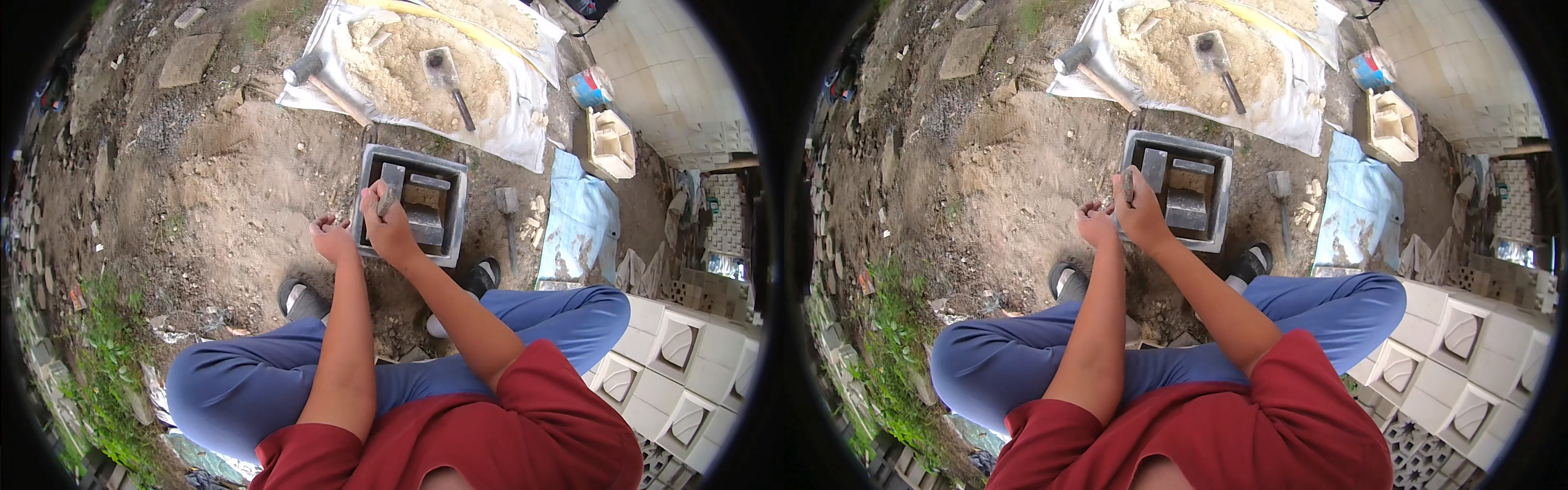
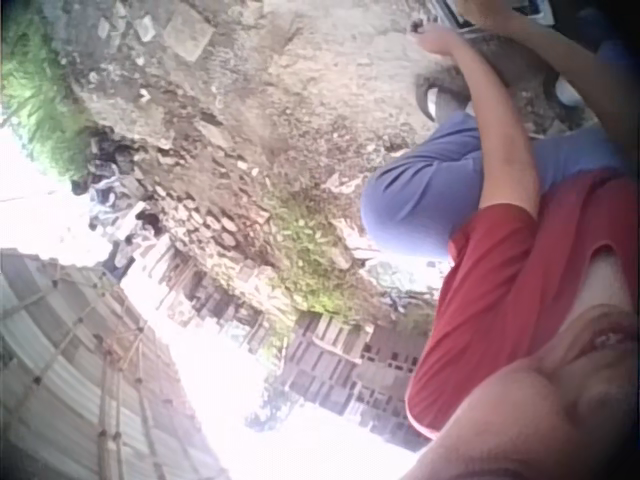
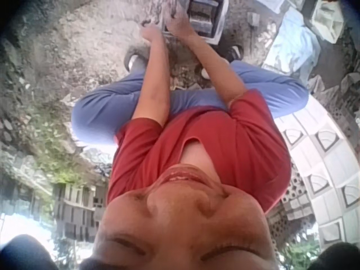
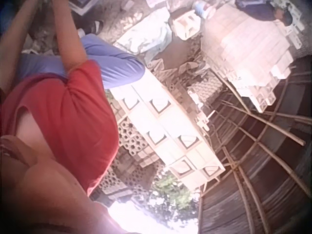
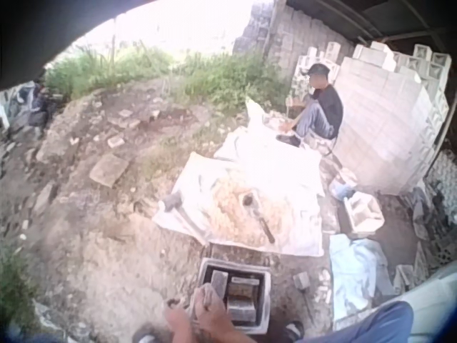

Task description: The person cleans the interior grooves of a square construction mold and fills it with pieces of material.

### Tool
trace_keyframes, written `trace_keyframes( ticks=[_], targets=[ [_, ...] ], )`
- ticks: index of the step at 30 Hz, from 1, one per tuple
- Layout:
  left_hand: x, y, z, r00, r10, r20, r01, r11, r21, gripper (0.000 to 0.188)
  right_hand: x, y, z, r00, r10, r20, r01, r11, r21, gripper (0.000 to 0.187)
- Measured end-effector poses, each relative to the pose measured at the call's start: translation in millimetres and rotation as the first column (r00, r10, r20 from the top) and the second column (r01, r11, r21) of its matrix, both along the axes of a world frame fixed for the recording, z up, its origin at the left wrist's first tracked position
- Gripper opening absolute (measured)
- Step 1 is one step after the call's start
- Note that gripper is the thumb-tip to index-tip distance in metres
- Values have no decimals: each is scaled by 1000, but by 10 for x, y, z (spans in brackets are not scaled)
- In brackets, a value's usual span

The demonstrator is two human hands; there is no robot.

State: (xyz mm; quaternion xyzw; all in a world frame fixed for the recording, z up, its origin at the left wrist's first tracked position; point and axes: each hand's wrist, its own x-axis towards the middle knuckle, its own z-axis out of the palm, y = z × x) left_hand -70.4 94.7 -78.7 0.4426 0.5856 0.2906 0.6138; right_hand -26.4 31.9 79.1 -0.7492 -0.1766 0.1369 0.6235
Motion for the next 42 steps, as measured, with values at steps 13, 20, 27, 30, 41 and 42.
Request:
trace_keyframes(
  ticks=[13, 20, 27, 30, 41, 42],
  targets=[
    [-17, 5, 321, 940, -96, -327, 97, 995, -14, 21, 116, 144, 131, 999, -12, -34, 10, 999, -39, 29],
    [-12, -8, 316, 892, -119, -436, 172, 981, 85, 26, 109, -56, 48, 969, 221, -107, -220, 975, 29, 32],
    [69, -29, 462, 864, -99, -494, 255, 932, 258, 45, 591, -243, 451, 706, 704, -76, -635, 677, 373, 65],
    [20, 81, 369, 825, -138, -548, 334, 902, 275, 51, 559, -240, 287, 672, 737, -72, -664, 643, 383, 84],
    [11, 45, 478, 805, -189, -562, 349, 917, 191, 52, 736, 48, 596, 784, 621, -10, -548, 699, 460, 77],
    [78, 14, 513, 789, -204, -579, 373, 909, 187, 52, 814, 41, 385, 801, 599, -24, -530, 727, 438, 76]
  ],
)
